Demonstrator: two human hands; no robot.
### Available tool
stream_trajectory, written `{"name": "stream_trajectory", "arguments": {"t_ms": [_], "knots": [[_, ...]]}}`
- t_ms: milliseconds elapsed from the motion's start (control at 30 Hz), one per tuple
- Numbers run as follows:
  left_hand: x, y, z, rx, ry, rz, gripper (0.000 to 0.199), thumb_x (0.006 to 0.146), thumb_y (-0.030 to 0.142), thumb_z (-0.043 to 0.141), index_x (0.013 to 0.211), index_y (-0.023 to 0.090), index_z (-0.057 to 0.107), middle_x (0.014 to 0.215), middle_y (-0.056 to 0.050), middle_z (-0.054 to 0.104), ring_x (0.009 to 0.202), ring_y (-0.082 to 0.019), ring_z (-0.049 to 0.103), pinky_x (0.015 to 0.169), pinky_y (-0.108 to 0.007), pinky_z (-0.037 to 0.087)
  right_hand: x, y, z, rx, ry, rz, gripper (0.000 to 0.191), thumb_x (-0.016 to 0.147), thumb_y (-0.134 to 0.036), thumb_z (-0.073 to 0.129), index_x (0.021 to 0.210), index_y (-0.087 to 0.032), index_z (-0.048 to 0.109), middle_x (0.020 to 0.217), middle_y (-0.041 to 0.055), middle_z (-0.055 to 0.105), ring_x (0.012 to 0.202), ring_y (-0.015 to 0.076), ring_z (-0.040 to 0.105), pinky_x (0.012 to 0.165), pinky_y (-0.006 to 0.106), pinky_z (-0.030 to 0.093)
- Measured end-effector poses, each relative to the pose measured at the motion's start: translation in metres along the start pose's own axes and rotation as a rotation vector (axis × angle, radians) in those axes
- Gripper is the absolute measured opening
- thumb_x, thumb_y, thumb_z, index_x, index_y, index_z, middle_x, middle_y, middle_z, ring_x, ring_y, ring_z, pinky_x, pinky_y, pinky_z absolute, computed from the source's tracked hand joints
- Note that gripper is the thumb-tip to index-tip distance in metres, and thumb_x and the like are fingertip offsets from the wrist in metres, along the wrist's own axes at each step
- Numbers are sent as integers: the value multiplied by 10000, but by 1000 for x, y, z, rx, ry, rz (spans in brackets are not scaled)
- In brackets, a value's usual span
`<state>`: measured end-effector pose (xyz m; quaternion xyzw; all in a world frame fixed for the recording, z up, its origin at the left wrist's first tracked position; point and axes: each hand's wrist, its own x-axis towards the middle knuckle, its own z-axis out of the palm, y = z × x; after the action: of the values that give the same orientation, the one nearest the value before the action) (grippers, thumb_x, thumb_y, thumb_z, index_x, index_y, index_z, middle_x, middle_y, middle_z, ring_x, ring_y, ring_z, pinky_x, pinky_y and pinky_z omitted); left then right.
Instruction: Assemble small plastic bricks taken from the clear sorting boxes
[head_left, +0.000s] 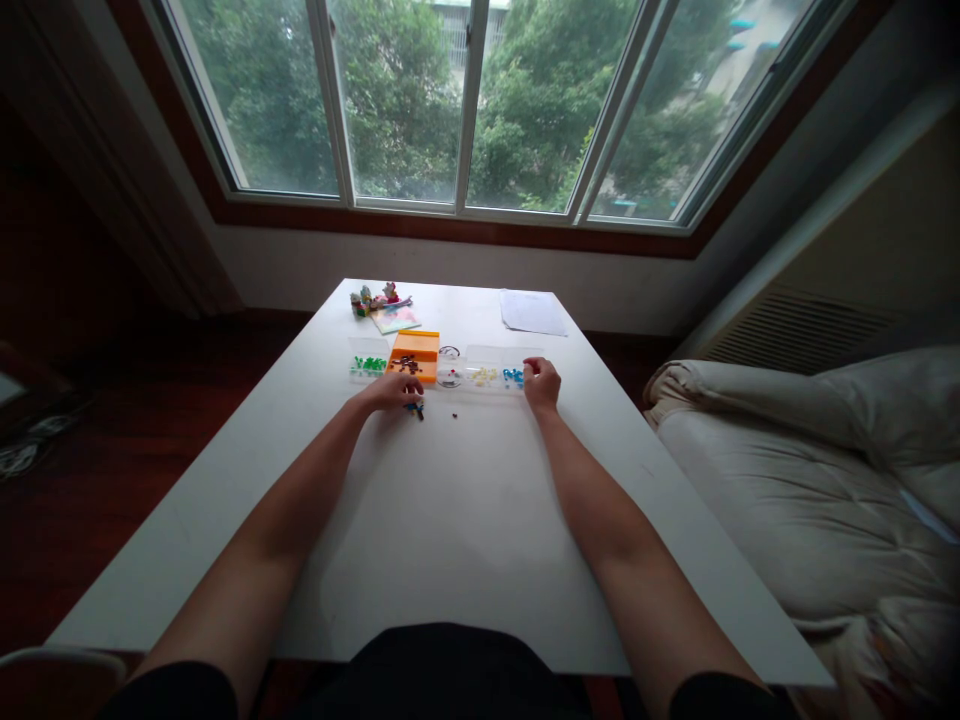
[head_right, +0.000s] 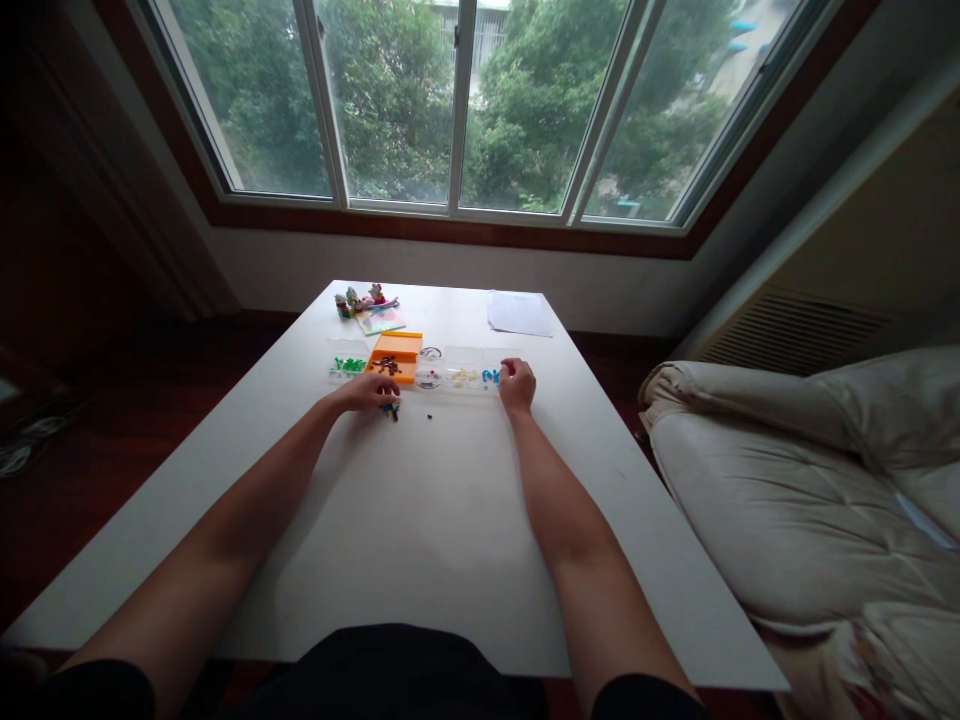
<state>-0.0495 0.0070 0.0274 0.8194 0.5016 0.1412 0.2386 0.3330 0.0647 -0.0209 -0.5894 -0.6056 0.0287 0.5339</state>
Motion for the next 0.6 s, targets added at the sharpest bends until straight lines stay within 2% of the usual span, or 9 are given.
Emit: {"name": "stream_trajectory", "arguments": {"t_ms": [100, 300, 600], "knots": [[-1, 3, -1, 31, -36, 29, 332, 775, 415, 655, 1021, 219, 762, 906, -31, 720, 775, -166, 640, 642, -228, 442, -2, -4, 1, 14, -11, -13, 222, 855, -250, 497, 919, -184, 700, 914, 81, 689, 809, 216, 597, 853, 361, 488], [2, 7, 4, 96, -20, 39, 319, 752, 384, 664, 1012, 220, 751, 890, -24, 699, 780, -174, 627, 642, -239, 435, -7, -14, 2, 34, -47, -40, 215, 861, -249, 497, 910, -184, 696, 915, 78, 692, 806, 213, 601, 850, 360, 490], [4, 24, 21, 128, 113, 25, 210, 770, 326, 662, 933, 224, 747, 916, -45, 689, 859, -209, 624, 694, -267, 448, -11, -23, 1, 26, -100, -40, 212, 861, -255, 499, 916, -188, 693, 926, 81, 693, 816, 216, 600, 851, 365, 495]]}}
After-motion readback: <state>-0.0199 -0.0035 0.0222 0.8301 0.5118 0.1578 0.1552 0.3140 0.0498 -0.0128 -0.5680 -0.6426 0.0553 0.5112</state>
